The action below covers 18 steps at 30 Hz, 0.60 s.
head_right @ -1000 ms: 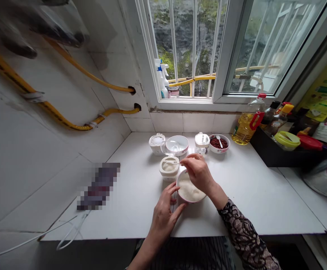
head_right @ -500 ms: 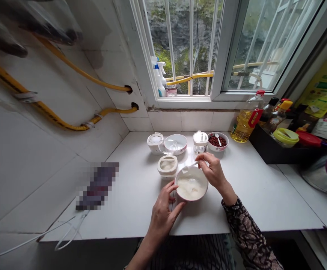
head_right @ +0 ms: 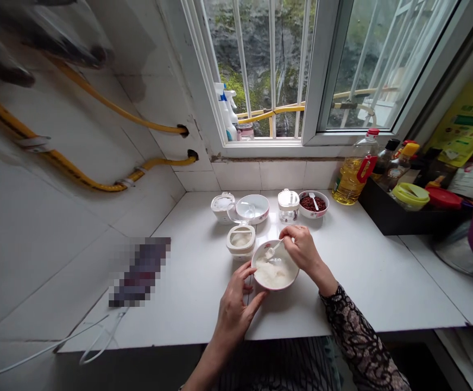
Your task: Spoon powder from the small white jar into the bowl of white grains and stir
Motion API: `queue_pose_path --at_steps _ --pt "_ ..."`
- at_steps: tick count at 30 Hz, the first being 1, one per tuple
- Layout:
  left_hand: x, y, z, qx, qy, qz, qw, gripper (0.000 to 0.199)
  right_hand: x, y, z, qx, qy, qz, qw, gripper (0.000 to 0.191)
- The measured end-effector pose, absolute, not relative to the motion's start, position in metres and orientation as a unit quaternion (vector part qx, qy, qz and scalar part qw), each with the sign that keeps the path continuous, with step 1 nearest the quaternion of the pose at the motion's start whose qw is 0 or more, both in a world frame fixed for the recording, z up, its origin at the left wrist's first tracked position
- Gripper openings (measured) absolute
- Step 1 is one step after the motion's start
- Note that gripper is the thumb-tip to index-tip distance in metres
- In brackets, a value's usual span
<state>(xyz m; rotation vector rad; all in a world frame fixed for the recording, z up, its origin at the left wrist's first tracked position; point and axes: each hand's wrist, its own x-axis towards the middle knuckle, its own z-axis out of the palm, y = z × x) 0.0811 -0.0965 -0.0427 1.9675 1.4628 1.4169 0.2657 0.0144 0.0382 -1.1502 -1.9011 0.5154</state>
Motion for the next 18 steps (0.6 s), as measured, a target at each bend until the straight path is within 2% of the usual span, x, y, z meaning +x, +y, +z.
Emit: queue_pose_path --at_steps 8,18 --pt "0.0806 -0.0964 -0.042 0.689 0.505 0.496 0.154 0.043 0.2703 0.0199 0.044 -0.473 -0.613 0.44 0.455 0.014" --pt "0.08 -0.0961 -0.0419 0.691 0.497 0.501 0.156 0.041 0.2672 0.0206 0.0436 -0.444 -0.556 0.52 0.473 0.013"
